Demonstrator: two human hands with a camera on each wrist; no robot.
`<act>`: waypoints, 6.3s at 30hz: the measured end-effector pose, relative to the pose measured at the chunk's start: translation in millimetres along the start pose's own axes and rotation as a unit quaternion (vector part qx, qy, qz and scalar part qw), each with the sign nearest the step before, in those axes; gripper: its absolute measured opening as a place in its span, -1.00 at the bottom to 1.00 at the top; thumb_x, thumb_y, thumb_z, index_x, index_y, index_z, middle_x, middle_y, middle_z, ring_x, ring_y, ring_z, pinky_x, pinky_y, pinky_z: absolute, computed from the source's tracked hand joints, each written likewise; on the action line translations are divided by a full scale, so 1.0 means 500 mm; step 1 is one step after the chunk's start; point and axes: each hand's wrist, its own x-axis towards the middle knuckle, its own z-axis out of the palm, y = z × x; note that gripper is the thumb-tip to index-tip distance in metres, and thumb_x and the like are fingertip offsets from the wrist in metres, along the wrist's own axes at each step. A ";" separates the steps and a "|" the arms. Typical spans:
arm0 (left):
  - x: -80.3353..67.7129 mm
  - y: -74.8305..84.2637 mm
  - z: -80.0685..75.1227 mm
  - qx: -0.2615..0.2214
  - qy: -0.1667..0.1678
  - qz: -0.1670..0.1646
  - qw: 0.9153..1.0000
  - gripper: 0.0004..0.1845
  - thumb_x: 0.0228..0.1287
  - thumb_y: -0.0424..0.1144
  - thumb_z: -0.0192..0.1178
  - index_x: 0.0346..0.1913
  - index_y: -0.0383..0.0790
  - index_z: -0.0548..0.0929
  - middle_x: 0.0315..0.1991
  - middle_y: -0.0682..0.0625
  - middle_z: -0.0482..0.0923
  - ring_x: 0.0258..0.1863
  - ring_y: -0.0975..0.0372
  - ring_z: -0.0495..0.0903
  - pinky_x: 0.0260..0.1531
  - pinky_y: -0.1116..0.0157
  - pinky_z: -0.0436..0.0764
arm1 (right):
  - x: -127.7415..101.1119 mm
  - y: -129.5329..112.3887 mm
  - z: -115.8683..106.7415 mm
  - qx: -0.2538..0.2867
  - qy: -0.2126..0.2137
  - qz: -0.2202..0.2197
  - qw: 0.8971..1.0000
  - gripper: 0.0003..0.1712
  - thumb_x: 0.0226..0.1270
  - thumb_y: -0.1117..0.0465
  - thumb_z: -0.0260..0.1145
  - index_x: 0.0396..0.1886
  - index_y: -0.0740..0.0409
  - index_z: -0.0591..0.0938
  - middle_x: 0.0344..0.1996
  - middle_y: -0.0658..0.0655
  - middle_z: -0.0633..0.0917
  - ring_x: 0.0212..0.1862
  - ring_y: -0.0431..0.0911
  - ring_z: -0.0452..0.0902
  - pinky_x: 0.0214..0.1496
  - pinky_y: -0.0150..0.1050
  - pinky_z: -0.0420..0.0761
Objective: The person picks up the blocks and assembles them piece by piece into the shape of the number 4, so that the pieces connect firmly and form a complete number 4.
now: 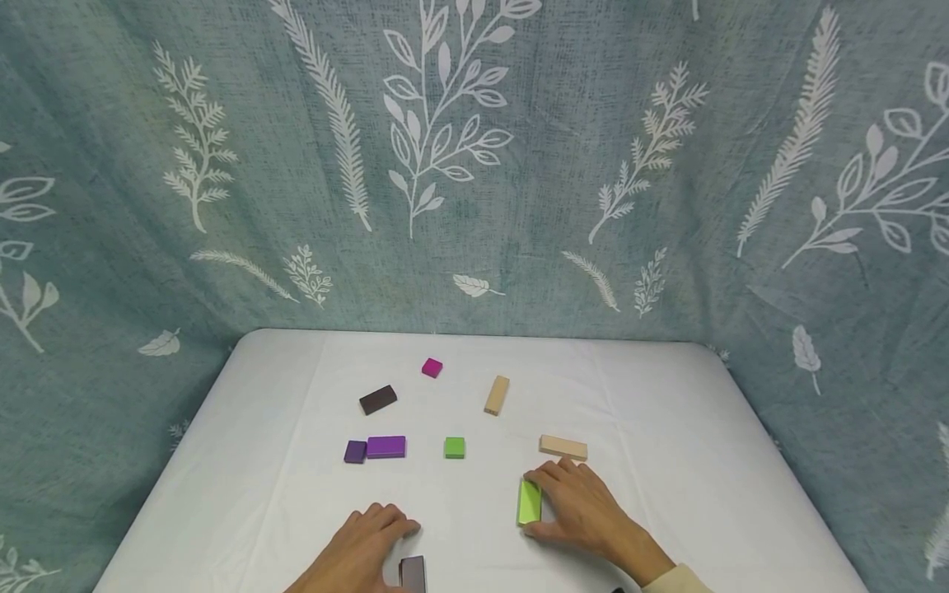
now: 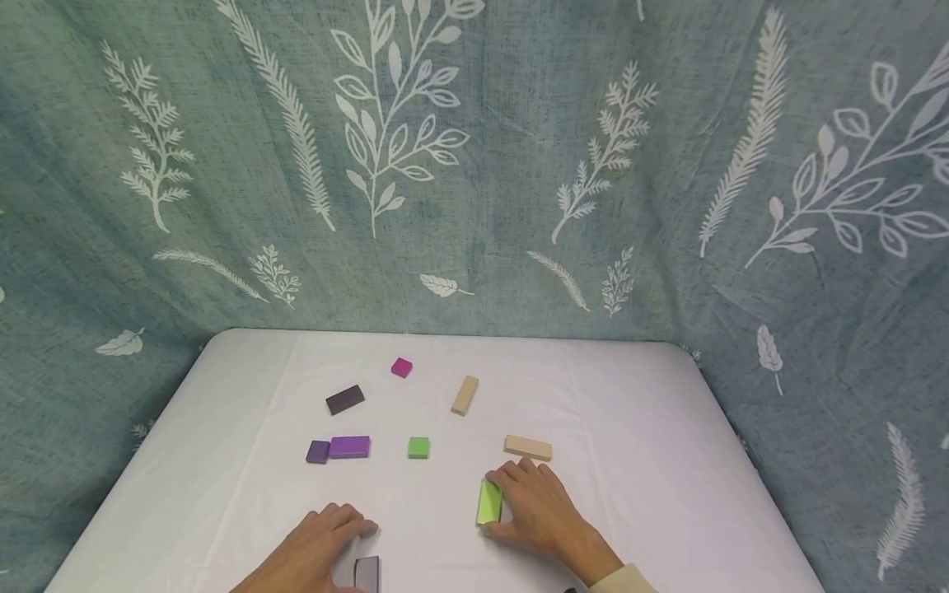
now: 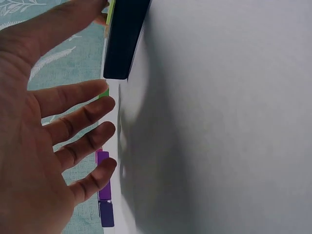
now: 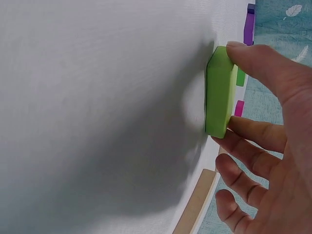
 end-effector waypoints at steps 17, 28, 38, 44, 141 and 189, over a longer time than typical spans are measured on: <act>-0.018 -0.005 0.023 -0.001 0.027 0.046 0.999 -0.24 -0.04 0.49 0.33 0.03 -0.04 0.70 -0.13 0.27 0.49 -0.18 0.40 0.37 -0.33 0.39 0.30 | -0.002 -0.001 -0.002 0.008 -0.012 0.005 1.000 -0.19 0.06 -0.36 0.48 0.18 0.04 0.64 0.08 0.01 0.65 0.08 -0.04 0.48 0.20 0.25 0.45; -0.008 -0.009 0.032 0.025 0.058 0.075 0.995 -0.29 -0.21 0.38 0.49 -0.03 -0.01 0.70 -0.18 0.27 0.53 -0.20 0.40 0.40 -0.34 0.44 0.27 | 0.001 -0.003 -0.002 0.013 -0.017 0.004 1.000 -0.22 0.11 -0.34 0.46 0.19 0.05 0.64 0.10 0.02 0.65 0.10 -0.02 0.50 0.19 0.24 0.46; 0.017 0.013 0.020 0.010 0.043 0.046 0.998 -0.37 -0.15 0.15 0.57 0.01 -0.06 0.67 -0.13 0.22 0.58 -0.15 0.37 0.44 -0.26 0.36 0.36 | 0.019 -0.016 -0.001 0.027 -0.008 -0.020 0.999 -0.25 0.14 -0.32 0.46 0.19 0.05 0.65 0.07 -0.01 0.65 0.06 -0.04 0.51 0.12 0.17 0.51; 0.036 0.026 0.016 -0.011 0.007 0.015 1.000 -0.36 -0.09 0.15 0.54 0.07 -0.05 0.66 -0.07 0.22 0.58 -0.09 0.36 0.44 -0.16 0.28 0.40 | 0.036 -0.024 0.006 0.020 -0.002 -0.030 0.999 -0.24 0.14 -0.35 0.44 0.20 0.01 0.65 0.05 -0.05 0.65 0.07 -0.04 0.53 0.05 0.03 0.54; 0.091 0.056 0.049 0.066 0.099 -0.033 0.992 -0.33 -0.13 0.29 0.51 0.00 -0.05 0.68 -0.17 0.16 0.64 -0.23 0.29 0.50 -0.17 0.22 0.31 | 0.157 -0.124 0.024 0.009 -0.030 -0.075 0.997 -0.30 0.29 -0.28 0.36 0.25 0.07 0.63 0.09 -0.02 0.65 -0.04 -0.13 0.53 -0.07 -0.18 0.58; 0.086 0.061 0.049 0.076 0.119 -0.029 0.990 -0.32 -0.14 0.26 0.53 0.01 -0.07 0.67 -0.17 0.16 0.63 -0.25 0.28 0.50 -0.20 0.23 0.33 | 0.150 -0.119 0.034 0.036 -0.036 -0.061 0.997 -0.27 0.33 -0.29 0.32 0.33 0.04 0.58 0.16 -0.03 0.61 0.01 -0.11 0.54 -0.01 -0.10 0.55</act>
